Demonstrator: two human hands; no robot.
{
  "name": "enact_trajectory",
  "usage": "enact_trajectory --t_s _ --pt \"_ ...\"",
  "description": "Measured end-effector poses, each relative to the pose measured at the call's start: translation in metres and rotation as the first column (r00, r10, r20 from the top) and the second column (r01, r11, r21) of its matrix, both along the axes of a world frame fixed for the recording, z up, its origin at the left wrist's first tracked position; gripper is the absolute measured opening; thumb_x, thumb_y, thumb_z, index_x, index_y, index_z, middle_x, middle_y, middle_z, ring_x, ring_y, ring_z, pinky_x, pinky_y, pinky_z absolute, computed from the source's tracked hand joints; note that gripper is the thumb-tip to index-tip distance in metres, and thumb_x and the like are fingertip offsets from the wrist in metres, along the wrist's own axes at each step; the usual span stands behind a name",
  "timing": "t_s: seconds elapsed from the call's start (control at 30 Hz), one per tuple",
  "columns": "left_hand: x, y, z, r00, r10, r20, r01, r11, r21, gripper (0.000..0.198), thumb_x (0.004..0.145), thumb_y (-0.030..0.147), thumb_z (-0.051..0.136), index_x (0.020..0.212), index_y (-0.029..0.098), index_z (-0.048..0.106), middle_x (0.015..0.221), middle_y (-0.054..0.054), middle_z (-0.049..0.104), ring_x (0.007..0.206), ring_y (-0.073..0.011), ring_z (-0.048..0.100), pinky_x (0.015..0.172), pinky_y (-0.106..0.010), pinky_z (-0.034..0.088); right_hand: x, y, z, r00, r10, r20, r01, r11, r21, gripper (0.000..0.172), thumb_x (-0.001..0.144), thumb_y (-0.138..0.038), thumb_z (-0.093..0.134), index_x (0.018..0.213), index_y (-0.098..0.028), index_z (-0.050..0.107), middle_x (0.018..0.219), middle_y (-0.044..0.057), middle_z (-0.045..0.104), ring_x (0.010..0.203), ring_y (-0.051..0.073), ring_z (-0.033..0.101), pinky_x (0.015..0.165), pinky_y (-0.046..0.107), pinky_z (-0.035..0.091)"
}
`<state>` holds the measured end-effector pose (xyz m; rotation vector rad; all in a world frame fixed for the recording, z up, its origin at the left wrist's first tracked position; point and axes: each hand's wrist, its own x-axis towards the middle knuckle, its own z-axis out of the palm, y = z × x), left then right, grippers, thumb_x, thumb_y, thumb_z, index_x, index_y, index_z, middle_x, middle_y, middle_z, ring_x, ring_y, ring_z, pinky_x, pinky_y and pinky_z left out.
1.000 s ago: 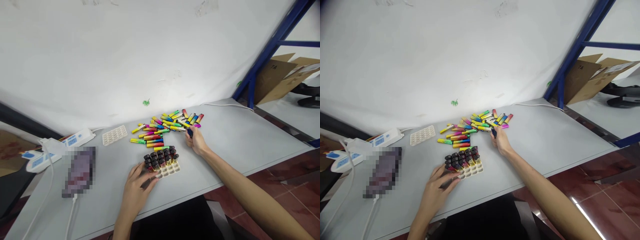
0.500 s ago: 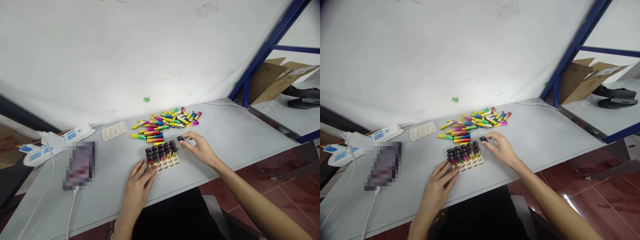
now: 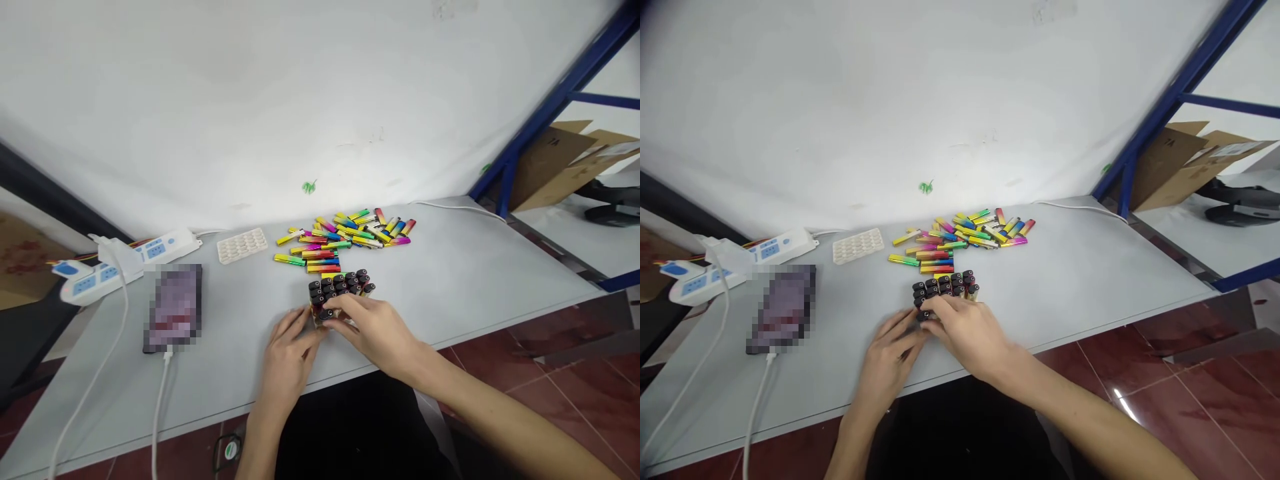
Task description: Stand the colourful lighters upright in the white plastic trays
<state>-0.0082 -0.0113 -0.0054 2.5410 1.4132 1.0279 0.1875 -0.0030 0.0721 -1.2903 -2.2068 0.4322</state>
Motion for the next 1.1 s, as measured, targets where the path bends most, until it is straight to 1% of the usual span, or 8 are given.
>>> enact_trajectory --t_s 0.07,0.17,0.3,0.47,0.73,0.9,1.03,1.1 --pt "0.001 -0.001 0.002 1.0 0.003 0.015 -0.003 1.0 -0.007 0.021 0.093 0.021 0.059 0.095 0.029 0.078 0.128 -0.006 0.069 0.119 -0.0271 0.062 0.094 -0.047 0.057 -0.004 -0.001 -0.005 0.994 -0.019 0.112 0.012 0.998 0.058 0.016 0.095 -0.024 0.061 0.11 -0.022 0.063 0.102 0.006 0.076 0.084 0.022 0.073 0.064 0.03 0.053" --pt "0.002 -0.001 0.002 0.999 0.004 0.034 -0.004 1.0 -0.011 0.022 0.093 0.021 0.059 0.096 0.03 0.078 0.127 -0.005 0.07 0.117 -0.0266 0.063 0.093 -0.047 0.058 -0.006 -0.001 -0.006 0.979 -0.056 0.197 0.036 0.994 0.101 0.015 0.097 -0.026 0.057 0.11 -0.022 0.062 0.104 0.007 0.076 0.084 0.022 0.074 0.059 0.028 0.048" --pt "0.002 -0.001 0.001 0.999 0.013 0.048 -0.013 1.0 -0.009 0.021 0.093 0.02 0.059 0.095 0.029 0.078 0.125 -0.005 0.071 0.116 -0.0262 0.062 0.093 -0.047 0.057 -0.008 0.003 -0.001 0.969 -0.068 0.238 0.05 0.995 0.083 0.016 0.097 -0.028 0.058 0.112 -0.022 0.061 0.1 0.006 0.077 0.081 0.023 0.074 0.055 0.028 0.042" --pt "0.002 0.0 0.001 0.998 0.007 0.056 -0.007 1.0 -0.013 0.019 0.092 0.02 0.062 0.097 0.029 0.077 0.122 -0.004 0.072 0.115 -0.0264 0.062 0.091 -0.046 0.058 -0.01 0.007 0.002 0.953 -0.093 0.289 0.081 0.995 0.055 0.014 0.097 -0.032 0.059 0.107 -0.024 0.064 0.083 0.003 0.077 0.067 0.02 0.071 0.051 0.027 0.033" --pt "0.002 0.001 -0.001 0.999 0.012 0.046 -0.012 1.0 0.009 0.017 0.09 0.019 0.063 0.096 0.029 0.076 0.123 -0.004 0.071 0.115 -0.0255 0.062 0.093 -0.045 0.057 -0.005 0.006 -0.005 0.96 -0.085 0.266 0.059 0.993 0.106 0.012 0.098 -0.032 0.056 0.103 -0.024 0.064 0.082 0.004 0.077 0.066 0.019 0.069 0.05 0.027 0.028" --pt "0.002 0.001 -0.001 0.999 0.02 0.045 -0.02 1.0 -0.007 0.016 0.09 0.019 0.063 0.095 0.028 0.076 0.124 -0.004 0.071 0.116 -0.0252 0.061 0.094 -0.045 0.056 -0.006 0.006 0.0 0.93 -0.043 0.366 0.017 0.997 0.075 0.007 0.098 -0.022 0.055 0.097 -0.02 0.062 0.084 0.005 0.076 0.068 0.019 0.069 0.048 0.029 0.024" --pt "0.002 0.001 0.0 0.999 0.013 0.051 -0.013 1.0 -0.01 0.015 0.091 0.021 0.063 0.093 0.027 0.076 0.121 -0.005 0.072 0.116 -0.0255 0.061 0.093 -0.045 0.057 -0.011 0.006 0.006 0.887 -0.033 0.46 0.019 0.999 0.036 0.006 0.095 -0.022 0.06 0.093 -0.018 0.063 0.08 0.006 0.074 0.068 0.02 0.07 0.048 0.031 0.019" --pt "0.002 0.0 0.001 0.998 0.011 0.054 -0.011 1.0 -0.006 0.014 0.091 0.02 0.063 0.091 0.026 0.076 0.12 -0.005 0.072 0.115 -0.0259 0.061 0.093 -0.046 0.057 -0.011 0.005 0.008 0.875 -0.007 0.485 0.001 1.0 0.012 0.011 0.095 -0.025 0.061 0.089 -0.018 0.065 0.077 0.005 0.074 0.065 0.019 0.069 0.048 0.031 0.018"
